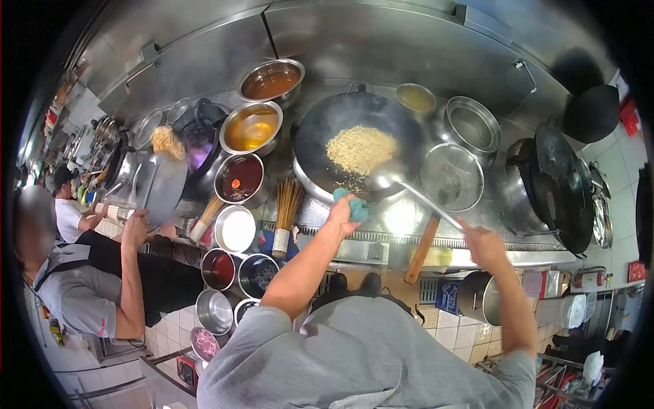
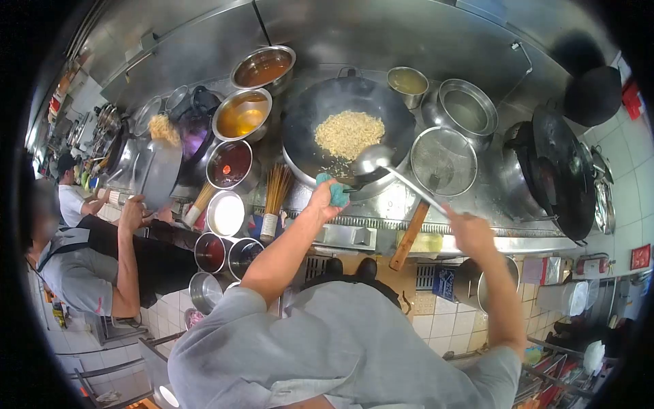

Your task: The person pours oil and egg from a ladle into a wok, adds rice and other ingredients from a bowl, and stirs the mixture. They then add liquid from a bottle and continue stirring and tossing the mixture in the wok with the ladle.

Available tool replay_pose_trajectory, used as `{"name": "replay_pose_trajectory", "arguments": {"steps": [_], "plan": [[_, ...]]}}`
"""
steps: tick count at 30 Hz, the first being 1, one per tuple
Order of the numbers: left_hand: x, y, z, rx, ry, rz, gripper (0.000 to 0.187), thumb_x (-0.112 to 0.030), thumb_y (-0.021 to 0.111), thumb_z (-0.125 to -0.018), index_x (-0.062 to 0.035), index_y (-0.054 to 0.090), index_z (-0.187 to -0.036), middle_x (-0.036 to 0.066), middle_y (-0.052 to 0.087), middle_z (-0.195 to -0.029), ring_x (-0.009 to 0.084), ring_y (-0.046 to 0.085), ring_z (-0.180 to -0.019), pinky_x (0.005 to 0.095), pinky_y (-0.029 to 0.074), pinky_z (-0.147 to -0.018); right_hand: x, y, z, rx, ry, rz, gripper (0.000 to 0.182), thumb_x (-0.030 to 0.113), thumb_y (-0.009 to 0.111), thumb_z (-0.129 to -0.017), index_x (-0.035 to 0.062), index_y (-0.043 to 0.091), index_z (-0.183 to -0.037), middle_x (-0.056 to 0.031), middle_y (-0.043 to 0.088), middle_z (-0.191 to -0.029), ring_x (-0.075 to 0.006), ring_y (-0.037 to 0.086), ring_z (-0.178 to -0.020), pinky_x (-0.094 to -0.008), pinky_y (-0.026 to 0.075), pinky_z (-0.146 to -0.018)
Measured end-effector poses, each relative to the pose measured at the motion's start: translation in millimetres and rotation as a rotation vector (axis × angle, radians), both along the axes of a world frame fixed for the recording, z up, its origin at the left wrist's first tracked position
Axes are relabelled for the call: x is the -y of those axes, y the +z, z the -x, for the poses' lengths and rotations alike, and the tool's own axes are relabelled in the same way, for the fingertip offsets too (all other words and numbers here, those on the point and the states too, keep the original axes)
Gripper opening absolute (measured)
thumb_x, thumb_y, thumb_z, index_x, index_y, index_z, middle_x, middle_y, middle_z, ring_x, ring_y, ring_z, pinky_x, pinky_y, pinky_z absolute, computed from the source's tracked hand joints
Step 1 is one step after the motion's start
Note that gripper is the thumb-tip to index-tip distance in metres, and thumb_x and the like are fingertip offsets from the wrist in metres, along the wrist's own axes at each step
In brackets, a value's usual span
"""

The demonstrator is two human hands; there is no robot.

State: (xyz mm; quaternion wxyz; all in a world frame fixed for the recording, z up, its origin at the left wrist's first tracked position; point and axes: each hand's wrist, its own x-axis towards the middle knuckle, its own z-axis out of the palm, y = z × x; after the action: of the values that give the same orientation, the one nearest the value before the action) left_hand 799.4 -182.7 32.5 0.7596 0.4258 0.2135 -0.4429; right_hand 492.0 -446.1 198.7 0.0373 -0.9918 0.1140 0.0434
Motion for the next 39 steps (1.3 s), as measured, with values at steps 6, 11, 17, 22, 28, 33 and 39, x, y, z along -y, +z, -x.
{"name": "replay_pose_trajectory", "arguments": {"steps": [6, 11, 17, 22, 28, 33, 39], "plan": [[-5.2, -7.5, -2.5, 0.030, 0.000, 0.027, 0.008, -0.018, 0.059, -0.097, -0.0098, 0.061, -0.098, 0.009, 0.065, -0.092, 0.0256, 0.061, -0.074, 0.0440, 0.055, -0.065, -130.8, -21.0, -76.7, -0.084, -0.069, -0.499, 0.059, 0.020, 0.053, -0.105, 0.0086, 0.037, -0.160, -0.0241, 0.071, -0.093, -0.0437, 0.070, -0.084, -0.0531, 0.055, -0.076], [-45.3, 96.0, 66.0, -0.016, 0.009, -0.031, 0.011, -0.016, 0.051, -0.102, -0.0137, 0.062, -0.101, 0.006, 0.068, -0.090, 0.0234, 0.065, -0.069, 0.0383, 0.055, -0.060, -124.9, 68.6, -6.6, -0.026, 0.037, -0.742, 0.058, 0.022, 0.052, -0.106, 0.0058, 0.036, -0.160, -0.0308, 0.070, -0.096, -0.0489, 0.069, -0.090, -0.0540, 0.053, -0.082], [-23.8, -2.3, 20.7, 0.040, -0.091, 0.063, 0.005, -0.010, 0.064, -0.093, -0.0122, 0.062, -0.097, 0.008, 0.070, -0.094, 0.0253, 0.067, -0.079, 0.0429, 0.057, -0.069, -117.9, -25.9, -77.1, -0.007, -0.201, -0.505, 0.058, 0.021, 0.055, -0.105, 0.0069, 0.039, -0.158, -0.0334, 0.069, -0.092, -0.0516, 0.068, -0.087, -0.0585, 0.052, -0.079], [-86.6, 9.2, 127.2, 0.003, 0.010, 0.001, 0.014, -0.015, 0.064, -0.097, -0.0152, 0.063, -0.110, 0.009, 0.070, -0.105, 0.0265, 0.071, -0.096, 0.0453, 0.060, -0.071, -129.7, -36.0, -81.2, 0.217, -0.244, -0.519, 0.058, 0.021, 0.057, -0.104, 0.0078, 0.041, -0.158, -0.0324, 0.069, -0.088, -0.0520, 0.068, -0.082, -0.0567, 0.053, -0.077], [-24.8, 11.4, 35.4, -0.110, 0.011, 0.085, 0.014, -0.008, 0.064, -0.090, -0.0108, 0.060, -0.104, 0.007, 0.066, -0.097, 0.0278, 0.068, -0.085, 0.0468, 0.058, -0.069, -123.7, 10.7, -33.7, 0.060, -0.187, -0.621, 0.057, 0.021, 0.059, -0.104, 0.0077, 0.043, -0.157, -0.0330, 0.069, -0.092, -0.0509, 0.068, -0.092, -0.0545, 0.054, -0.082], [-33.5, -18.4, 60.1, -0.023, -0.035, 0.047, 0.014, -0.009, 0.067, -0.088, -0.0123, 0.061, -0.101, 0.006, 0.065, -0.091, 0.0258, 0.066, -0.079, 0.0449, 0.057, -0.070, -130.5, -61.7, -90.2, 0.158, -0.292, -0.513, 0.054, 0.021, 0.059, -0.104, 0.0072, 0.046, -0.155, -0.0331, 0.069, -0.093, -0.0525, 0.066, -0.090, -0.0556, 0.053, -0.081], [-71.6, 31.9, 105.8, -0.116, 0.043, -0.019, 0.017, -0.009, 0.067, -0.086, -0.0151, 0.062, -0.101, 0.006, 0.067, -0.093, 0.0252, 0.066, -0.076, 0.0415, 0.055, -0.064, -134.6, -28.6, -38.4, 0.362, -0.398, -0.973, 0.055, 0.019, 0.055, -0.107, 0.0092, 0.043, -0.159, -0.0093, 0.065, -0.078, -0.0205, 0.061, -0.060, -0.0389, 0.051, -0.059]]}}
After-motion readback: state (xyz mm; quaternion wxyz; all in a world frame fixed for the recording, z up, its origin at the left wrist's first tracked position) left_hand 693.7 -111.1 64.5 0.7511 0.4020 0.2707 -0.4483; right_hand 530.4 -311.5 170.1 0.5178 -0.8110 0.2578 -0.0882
